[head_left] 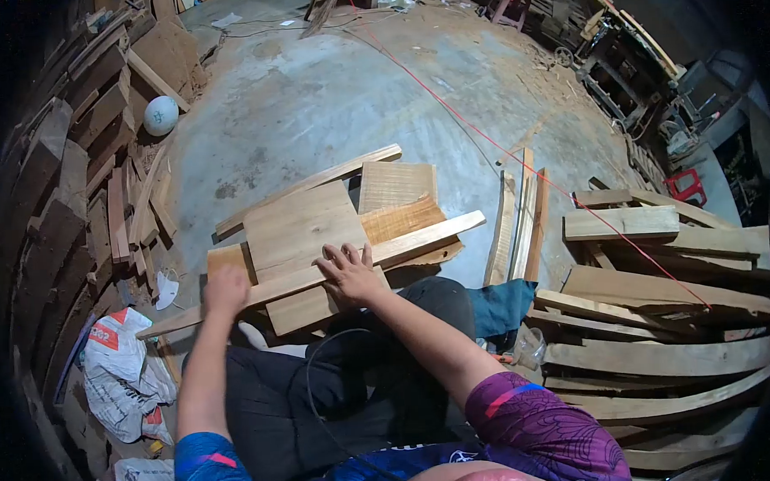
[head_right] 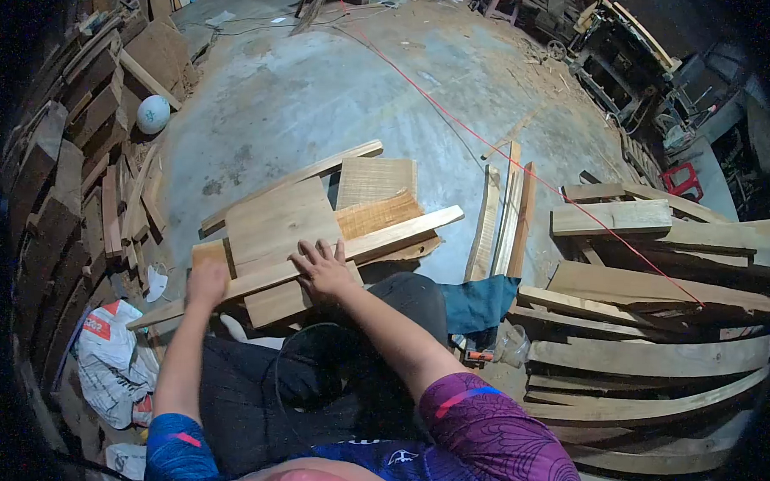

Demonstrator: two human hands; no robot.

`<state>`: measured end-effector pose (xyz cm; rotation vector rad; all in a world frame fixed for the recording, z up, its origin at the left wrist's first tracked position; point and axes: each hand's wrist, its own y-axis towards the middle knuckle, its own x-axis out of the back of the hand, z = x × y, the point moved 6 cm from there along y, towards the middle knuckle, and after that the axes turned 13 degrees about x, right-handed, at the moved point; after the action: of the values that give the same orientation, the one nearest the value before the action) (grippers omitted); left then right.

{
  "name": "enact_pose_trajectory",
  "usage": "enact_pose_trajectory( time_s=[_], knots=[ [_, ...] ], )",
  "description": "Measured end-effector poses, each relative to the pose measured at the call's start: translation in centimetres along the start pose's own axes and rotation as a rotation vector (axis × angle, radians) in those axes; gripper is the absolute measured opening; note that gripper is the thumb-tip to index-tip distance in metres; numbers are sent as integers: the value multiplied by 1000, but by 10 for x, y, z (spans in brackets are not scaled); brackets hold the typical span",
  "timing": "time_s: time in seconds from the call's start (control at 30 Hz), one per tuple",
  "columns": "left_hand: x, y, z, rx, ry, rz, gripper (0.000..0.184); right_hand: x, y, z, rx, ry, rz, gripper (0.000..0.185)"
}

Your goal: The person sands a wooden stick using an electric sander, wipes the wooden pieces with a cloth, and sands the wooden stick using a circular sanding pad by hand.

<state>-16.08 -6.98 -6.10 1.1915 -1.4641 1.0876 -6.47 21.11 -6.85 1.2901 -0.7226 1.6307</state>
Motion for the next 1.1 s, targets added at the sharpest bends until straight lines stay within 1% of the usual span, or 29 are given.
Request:
enact_pose_trajectory(
  time_s=[0.07,0.17,0.2,0.27,0.33,0.37,0.4,0.43,0.47,0.5,0.57,0.63,0.7,0.77,0.8,0.83,0.87,0.93,0.97,1.03,1.1],
  knots=[
    [14,-5,51,168,19,-115,36,-2,2,-2,-6,-5,-18,55],
    [8,-7,47,198,62,-73,36,1,2,0,-3,-13,-1,55],
    [0,-5,29,122,-27,-120,34,1,3,3,7,-15,6,55],
    [-19,-6,-28,-45,-36,-206,31,-1,4,0,9,-20,-23,58],
    [-21,-10,-89,-103,-207,-208,25,-3,4,-1,0,-24,11,59],
    [-17,-11,-113,-149,-238,-249,24,-2,4,-1,-5,-5,35,58],
    [-13,-12,-127,-193,-269,-288,23,0,5,0,-4,-5,37,59],
    [-12,-12,-127,-192,-279,-293,23,1,4,2,1,1,28,59],
    [-12,-11,-125,-188,-269,-257,21,3,3,2,10,6,20,59],
    [-10,-10,-120,-185,-258,-226,20,5,2,3,8,17,32,59],
    [-8,-6,-93,-166,-248,-200,18,-1,2,1,27,-32,-64,59],
    [-5,-5,-44,-76,-160,-199,19,1,1,1,18,-22,-65,58],
    [7,-5,13,-2,-88,-93,20,0,1,1,22,-17,-64,58],
    [13,-6,71,66,-10,-100,22,1,2,1,13,-4,-62,57],
    [22,-11,88,44,8,-90,23,1,2,1,1,1,-16,57],
    [28,-15,98,23,26,-81,23,-2,2,1,-10,7,31,56],
    [27,-19,101,20,29,-84,23,-2,2,1,-18,7,32,56],
    [35,-27,101,-13,17,-256,23,-2,4,1,-15,5,24,57],
    [37,-27,101,-15,18,-254,23,-3,3,1,-10,0,19,58],
    [31,-23,100,41,69,-149,22,-5,3,0,-10,-4,28,58],
    [27,-18,88,10,59,-144,22,-5,2,1,-8,-11,37,58]
  ],
)
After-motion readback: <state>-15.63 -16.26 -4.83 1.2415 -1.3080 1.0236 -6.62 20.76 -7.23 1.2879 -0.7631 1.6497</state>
